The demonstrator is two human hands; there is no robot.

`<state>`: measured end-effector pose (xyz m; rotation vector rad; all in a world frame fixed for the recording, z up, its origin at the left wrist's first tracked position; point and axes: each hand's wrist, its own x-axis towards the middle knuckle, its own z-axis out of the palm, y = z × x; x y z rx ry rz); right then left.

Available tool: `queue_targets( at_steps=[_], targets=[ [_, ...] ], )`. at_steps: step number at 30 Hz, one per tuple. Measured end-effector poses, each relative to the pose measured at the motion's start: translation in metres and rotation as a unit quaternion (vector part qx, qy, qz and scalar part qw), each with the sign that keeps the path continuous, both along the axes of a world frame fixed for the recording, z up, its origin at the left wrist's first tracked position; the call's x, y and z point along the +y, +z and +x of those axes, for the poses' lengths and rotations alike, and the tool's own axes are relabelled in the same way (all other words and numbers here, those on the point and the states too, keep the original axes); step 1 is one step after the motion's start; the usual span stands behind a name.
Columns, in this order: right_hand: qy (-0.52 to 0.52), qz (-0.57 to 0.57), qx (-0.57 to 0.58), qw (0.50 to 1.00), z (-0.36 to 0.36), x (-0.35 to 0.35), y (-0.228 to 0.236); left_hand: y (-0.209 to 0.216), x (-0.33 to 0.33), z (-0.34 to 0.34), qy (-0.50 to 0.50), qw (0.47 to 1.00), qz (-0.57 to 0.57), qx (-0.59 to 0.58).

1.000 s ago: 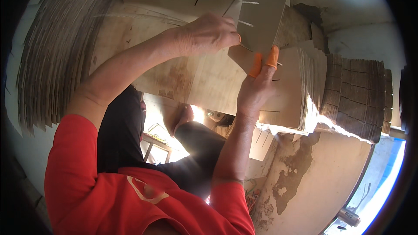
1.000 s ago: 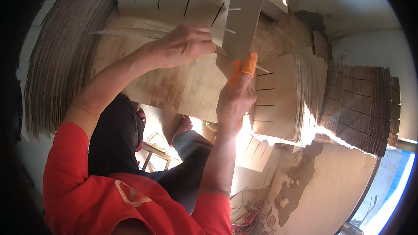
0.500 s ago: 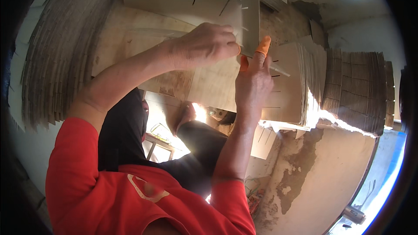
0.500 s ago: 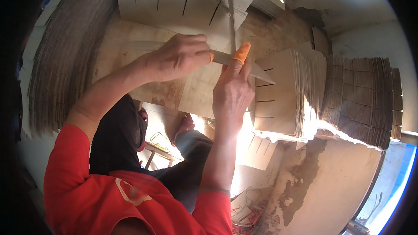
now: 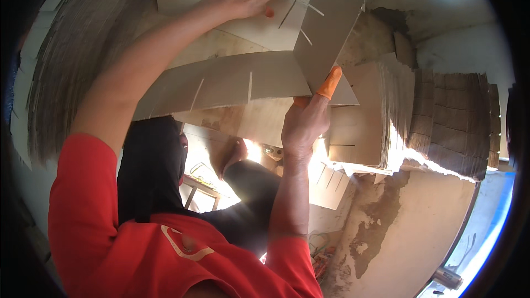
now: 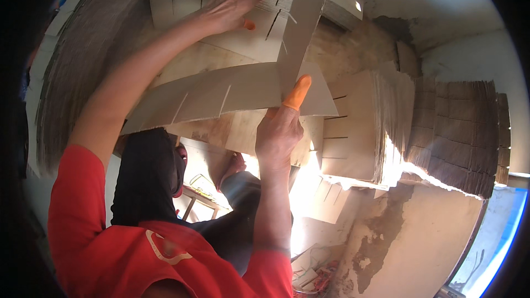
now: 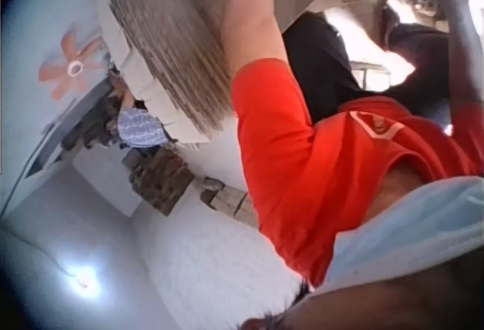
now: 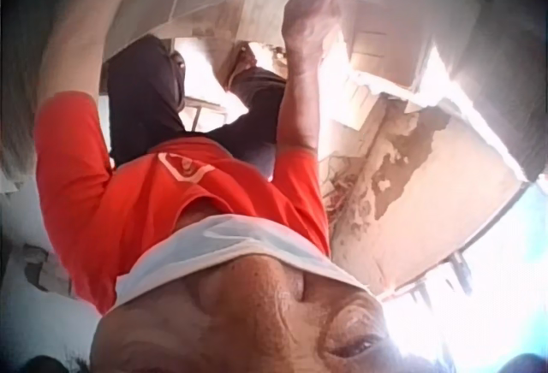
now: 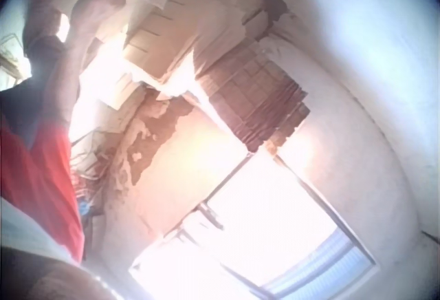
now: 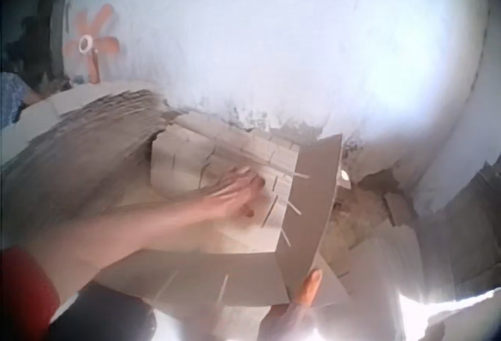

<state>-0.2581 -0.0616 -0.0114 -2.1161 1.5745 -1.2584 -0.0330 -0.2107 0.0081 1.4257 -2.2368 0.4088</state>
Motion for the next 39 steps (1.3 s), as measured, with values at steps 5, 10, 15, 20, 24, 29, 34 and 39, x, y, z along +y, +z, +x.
queue_targets(
  at_steps=[5,10,15,20,24,29,34,39],
  targets=[
    [-0.013,-0.068,-0.003,0.998,0.0,-0.006,-0.003,-0.04,-0.028,0.012,0.042,0.997,-0.034,-0.05],
    [-0.04,-0.016,-0.004,0.999,-0.002,-0.003,0.003,-0.037,-0.021,0.013,-0.014,0.997,-0.064,-0.049],
    [-0.023,-0.019,-0.02,0.999,0.0,0.0,0.007,-0.025,0.005,0.006,-0.071,0.995,-0.047,-0.043],
    [-0.007,0.005,-0.014,1.0,-0.001,0.002,0.01,-0.021,0.027,-0.006,-0.102,0.994,-0.036,-0.032],
    [0.026,-0.021,-0.012,0.999,-0.007,0.001,0.006,-0.019,0.033,-0.016,-0.134,0.988,-0.07,-0.01],
    [0.019,0.038,-0.016,0.999,-0.008,0.005,0.011,-0.013,0.041,-0.022,-0.152,0.984,-0.093,-0.005],
    [0.011,-0.059,0.036,0.998,-0.012,0.002,0.009,-0.005,0.048,-0.028,-0.162,0.982,-0.093,0.004],
    [0.003,-0.078,0.054,0.996,-0.014,-0.001,0.002,0.001,0.061,-0.041,-0.175,0.982,-0.056,0.051]
  ],
)
